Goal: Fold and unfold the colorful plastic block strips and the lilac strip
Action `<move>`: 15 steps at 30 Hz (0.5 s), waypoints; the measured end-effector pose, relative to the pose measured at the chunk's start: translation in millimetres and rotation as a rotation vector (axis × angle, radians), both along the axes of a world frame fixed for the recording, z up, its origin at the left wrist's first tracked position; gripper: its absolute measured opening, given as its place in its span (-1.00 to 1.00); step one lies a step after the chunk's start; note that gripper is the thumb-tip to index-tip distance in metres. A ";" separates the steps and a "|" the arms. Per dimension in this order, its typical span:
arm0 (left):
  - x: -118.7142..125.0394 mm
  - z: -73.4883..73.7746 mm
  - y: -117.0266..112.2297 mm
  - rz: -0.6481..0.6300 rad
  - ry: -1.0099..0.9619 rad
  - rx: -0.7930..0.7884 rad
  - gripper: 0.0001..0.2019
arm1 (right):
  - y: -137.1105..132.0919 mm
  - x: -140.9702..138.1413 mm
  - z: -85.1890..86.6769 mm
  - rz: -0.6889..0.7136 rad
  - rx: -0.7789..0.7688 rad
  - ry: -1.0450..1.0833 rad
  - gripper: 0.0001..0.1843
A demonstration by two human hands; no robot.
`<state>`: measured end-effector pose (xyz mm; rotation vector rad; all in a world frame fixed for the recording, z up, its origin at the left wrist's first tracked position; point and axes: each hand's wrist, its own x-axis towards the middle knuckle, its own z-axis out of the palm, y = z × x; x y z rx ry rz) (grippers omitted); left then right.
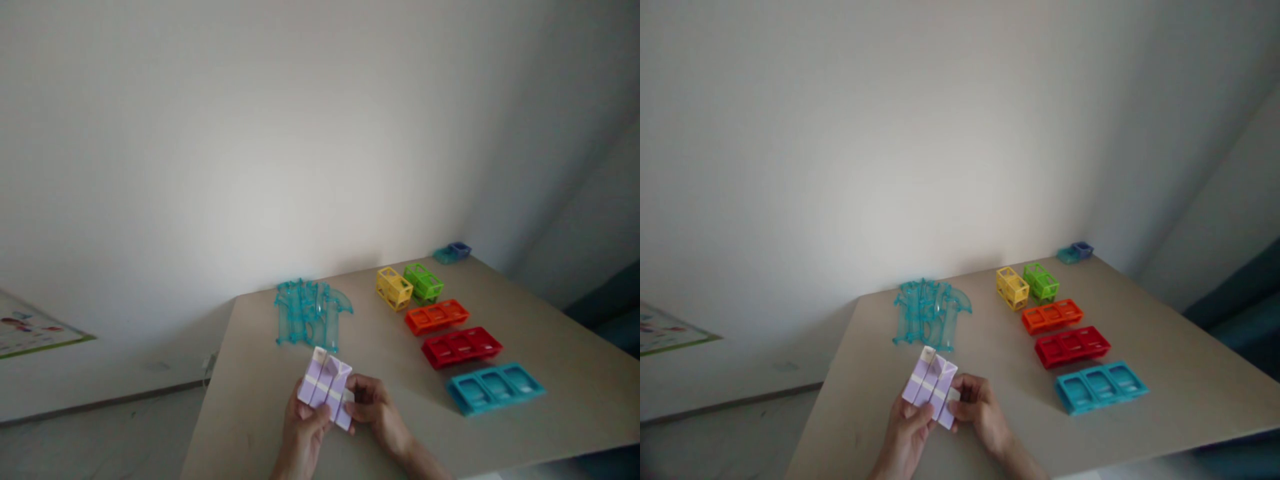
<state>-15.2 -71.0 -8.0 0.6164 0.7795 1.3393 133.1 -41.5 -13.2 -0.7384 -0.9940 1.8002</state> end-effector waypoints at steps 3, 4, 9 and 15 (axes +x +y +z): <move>-1.6 -1.3 -0.6 0.023 -0.001 -0.005 -0.64 | -2.7 0.8 -0.9 -0.014 0.034 -0.017 -0.63; -2.5 -1.6 -0.7 0.029 -0.003 -0.010 -0.65 | -4.2 1.5 -1.4 -0.011 0.053 -0.039 -0.62; -7.5 0.4 0.4 -0.018 -0.040 -0.073 -0.67 | -12.4 4.7 -0.2 0.049 0.173 -0.294 -0.57; -7.8 -4.7 -0.5 0.001 0.002 -0.044 -0.57 | -15.1 4.5 13.1 0.016 0.302 -0.476 -0.58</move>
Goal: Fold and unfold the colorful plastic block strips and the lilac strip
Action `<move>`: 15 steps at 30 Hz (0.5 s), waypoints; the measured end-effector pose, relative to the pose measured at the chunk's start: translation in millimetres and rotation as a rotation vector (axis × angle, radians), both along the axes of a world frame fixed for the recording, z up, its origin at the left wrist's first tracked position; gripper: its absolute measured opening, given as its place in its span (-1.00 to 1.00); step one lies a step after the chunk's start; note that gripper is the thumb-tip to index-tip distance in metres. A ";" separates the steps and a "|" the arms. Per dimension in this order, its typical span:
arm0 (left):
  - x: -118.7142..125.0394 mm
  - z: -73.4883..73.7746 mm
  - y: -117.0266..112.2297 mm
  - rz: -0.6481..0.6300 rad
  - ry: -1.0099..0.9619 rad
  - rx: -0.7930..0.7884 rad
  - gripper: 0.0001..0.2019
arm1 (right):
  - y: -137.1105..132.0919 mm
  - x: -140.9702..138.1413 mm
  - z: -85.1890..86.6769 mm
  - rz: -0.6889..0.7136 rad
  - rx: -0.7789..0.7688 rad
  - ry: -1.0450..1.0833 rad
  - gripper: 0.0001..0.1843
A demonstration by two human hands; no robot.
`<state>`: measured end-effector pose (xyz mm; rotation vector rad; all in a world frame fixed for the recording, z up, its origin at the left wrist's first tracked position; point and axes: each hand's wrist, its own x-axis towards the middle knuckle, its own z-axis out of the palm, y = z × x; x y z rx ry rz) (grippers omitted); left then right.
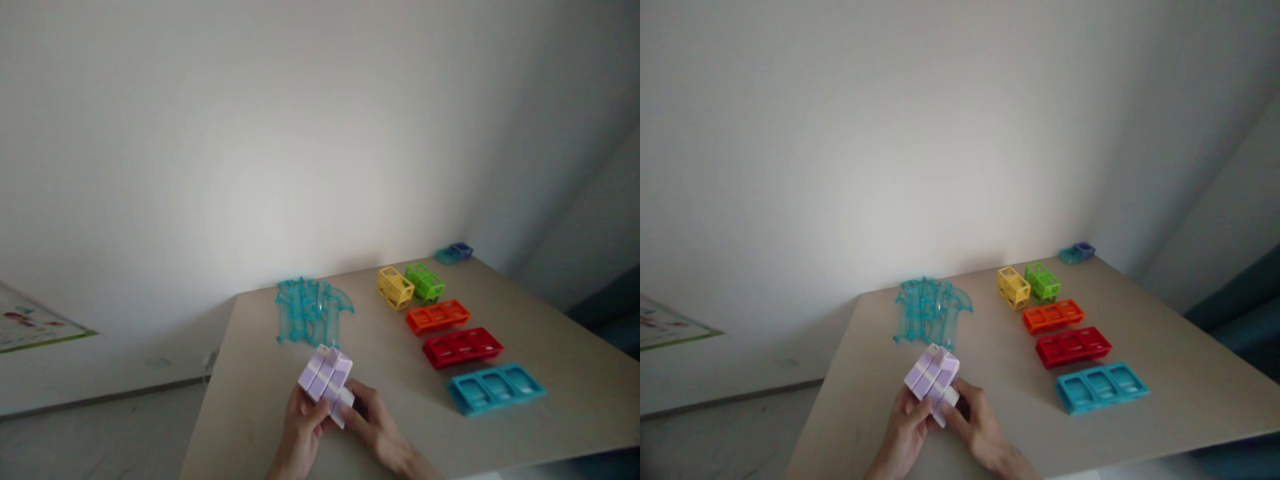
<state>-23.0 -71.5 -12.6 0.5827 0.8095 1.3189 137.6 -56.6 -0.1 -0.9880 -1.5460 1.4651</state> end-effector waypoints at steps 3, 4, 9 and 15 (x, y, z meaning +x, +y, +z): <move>0.5 -6.7 -2.6 0.031 0.045 0.040 -0.53 | 1.9 0.2 3.3 0.054 0.034 -0.013 -0.56; 0.5 -8.2 -3.4 0.037 0.051 0.050 -0.53 | 2.5 0.2 3.9 0.082 0.019 0.001 -0.55; 1.6 -8.4 -4.1 0.081 0.055 0.044 -0.52 | 2.8 -4.6 4.2 0.061 -0.036 0.044 -0.55; 2.1 -6.4 0.4 0.162 0.087 0.032 -0.56 | 2.5 -14.8 -9.2 -0.181 -0.111 0.023 -0.55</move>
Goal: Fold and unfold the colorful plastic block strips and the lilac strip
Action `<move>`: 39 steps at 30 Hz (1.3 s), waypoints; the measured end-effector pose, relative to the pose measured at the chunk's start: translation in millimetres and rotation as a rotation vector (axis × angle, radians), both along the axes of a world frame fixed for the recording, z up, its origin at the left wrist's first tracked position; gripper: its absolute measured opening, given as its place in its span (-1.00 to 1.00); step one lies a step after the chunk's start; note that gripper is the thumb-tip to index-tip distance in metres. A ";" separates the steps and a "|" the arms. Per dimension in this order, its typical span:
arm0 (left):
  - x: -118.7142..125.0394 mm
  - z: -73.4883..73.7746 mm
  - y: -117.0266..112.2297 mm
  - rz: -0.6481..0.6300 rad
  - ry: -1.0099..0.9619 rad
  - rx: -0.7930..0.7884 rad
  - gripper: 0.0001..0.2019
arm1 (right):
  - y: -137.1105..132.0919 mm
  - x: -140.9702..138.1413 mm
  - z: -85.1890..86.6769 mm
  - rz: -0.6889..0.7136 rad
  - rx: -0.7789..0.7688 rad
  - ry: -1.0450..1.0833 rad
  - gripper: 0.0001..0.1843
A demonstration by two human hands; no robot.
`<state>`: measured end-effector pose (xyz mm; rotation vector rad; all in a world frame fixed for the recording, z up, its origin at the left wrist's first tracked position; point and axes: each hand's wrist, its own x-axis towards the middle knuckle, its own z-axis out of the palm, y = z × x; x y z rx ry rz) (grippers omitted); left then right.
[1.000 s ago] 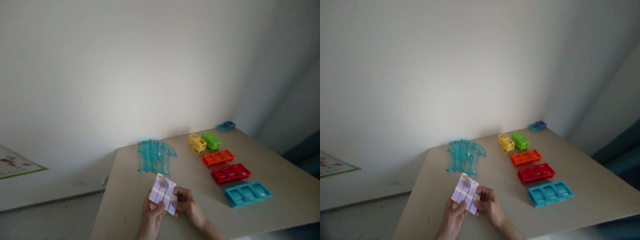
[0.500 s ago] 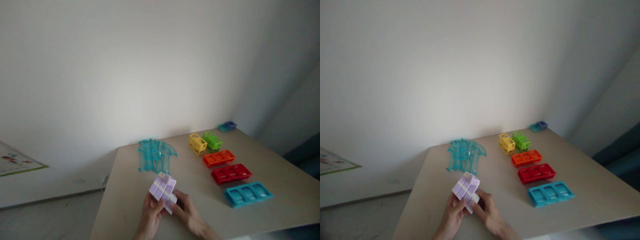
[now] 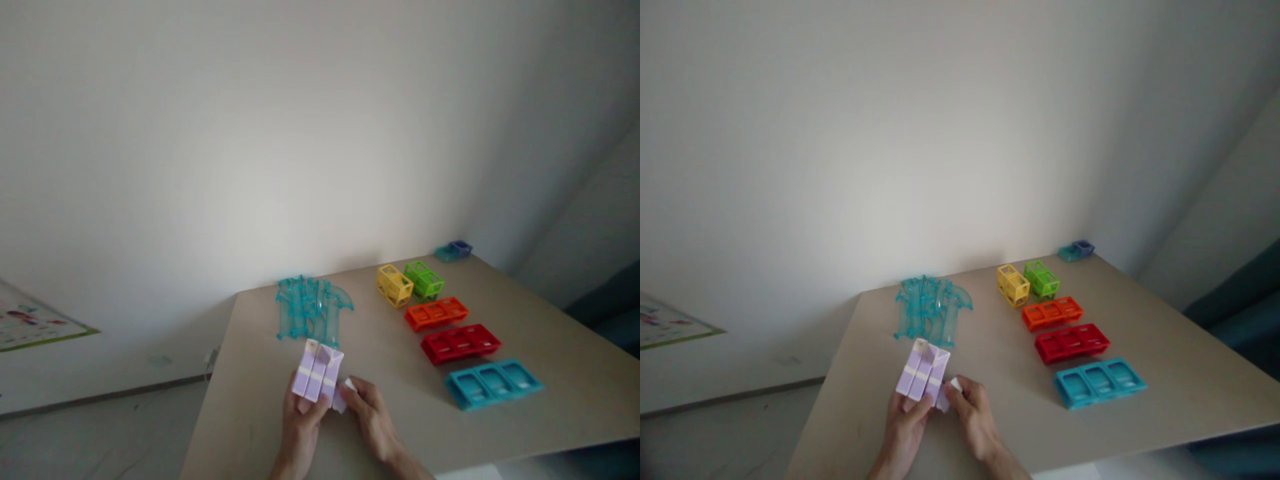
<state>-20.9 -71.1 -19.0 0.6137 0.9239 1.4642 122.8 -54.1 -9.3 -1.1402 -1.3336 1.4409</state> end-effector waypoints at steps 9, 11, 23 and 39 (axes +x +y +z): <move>6.9 -1.8 -2.5 0.154 0.148 0.014 -0.43 | -1.7 1.1 4.3 -0.057 0.102 -0.110 -0.68; 3.5 -4.6 0.8 0.165 0.142 -0.005 -0.47 | -3.5 4.2 8.9 0.021 0.198 -0.091 -0.73; -5.6 -1.2 -4.3 0.259 0.447 0.127 -0.57 | -12.5 -3.0 -1.0 0.022 0.188 -0.187 -0.82; -10.7 -14.7 -2.1 0.082 0.225 -0.049 -0.61 | -11.3 4.7 19.8 0.108 0.417 -0.211 -0.76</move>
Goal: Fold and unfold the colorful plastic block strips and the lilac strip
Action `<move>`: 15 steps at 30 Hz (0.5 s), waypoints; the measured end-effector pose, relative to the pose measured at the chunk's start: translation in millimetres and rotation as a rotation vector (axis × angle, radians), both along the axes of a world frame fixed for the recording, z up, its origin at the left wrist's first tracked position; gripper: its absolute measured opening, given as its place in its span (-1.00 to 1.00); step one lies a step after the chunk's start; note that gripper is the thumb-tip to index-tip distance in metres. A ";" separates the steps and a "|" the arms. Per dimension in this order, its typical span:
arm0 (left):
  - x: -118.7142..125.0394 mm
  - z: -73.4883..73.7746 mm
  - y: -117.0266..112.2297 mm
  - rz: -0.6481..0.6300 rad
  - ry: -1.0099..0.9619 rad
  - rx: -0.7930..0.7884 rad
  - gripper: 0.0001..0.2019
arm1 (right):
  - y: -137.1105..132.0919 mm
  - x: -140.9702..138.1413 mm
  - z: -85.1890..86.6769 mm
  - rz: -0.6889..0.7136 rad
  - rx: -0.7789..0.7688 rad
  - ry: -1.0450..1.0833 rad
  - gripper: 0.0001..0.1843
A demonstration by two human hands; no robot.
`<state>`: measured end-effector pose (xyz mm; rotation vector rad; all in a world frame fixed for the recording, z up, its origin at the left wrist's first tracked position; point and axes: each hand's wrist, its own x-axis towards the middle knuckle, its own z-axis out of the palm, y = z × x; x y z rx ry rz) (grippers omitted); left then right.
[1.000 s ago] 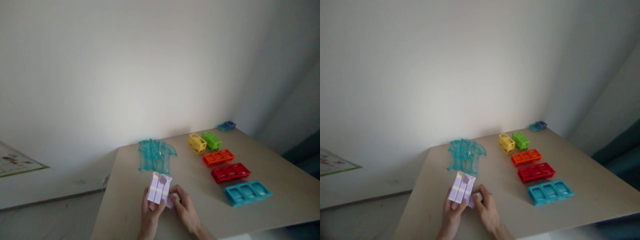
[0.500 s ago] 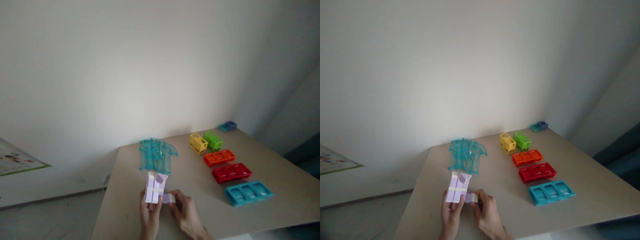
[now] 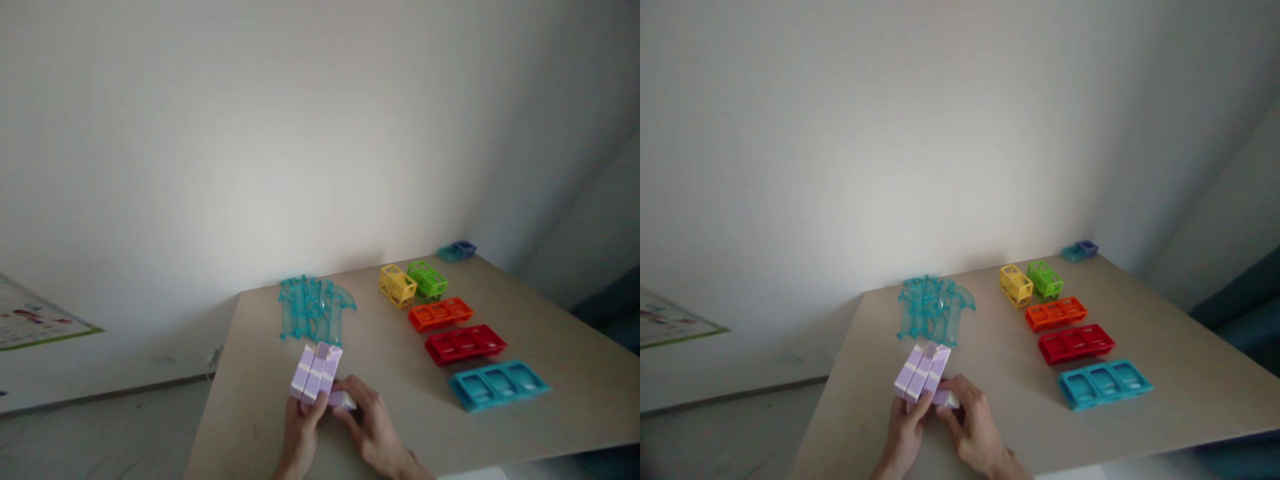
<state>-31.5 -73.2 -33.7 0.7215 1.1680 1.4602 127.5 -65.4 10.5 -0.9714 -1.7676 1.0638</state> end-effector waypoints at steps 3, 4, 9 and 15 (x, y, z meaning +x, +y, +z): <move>-1.5 1.6 1.8 -0.083 -0.044 0.000 -0.63 | -0.3 1.2 -3.5 -0.033 -0.048 0.004 -0.73; -1.6 3.2 2.0 -0.112 -0.014 0.017 -0.63 | -0.7 1.0 -5.4 -0.051 -0.065 0.009 -0.72; -1.3 7.8 -0.2 -0.075 0.393 0.143 -0.67 | -2.2 -2.9 -12.2 -0.086 -0.219 0.094 -0.62; -2.3 2.6 -3.5 0.046 0.557 0.222 -0.83 | -0.6 -4.8 -15.0 -0.120 -0.349 0.144 -0.62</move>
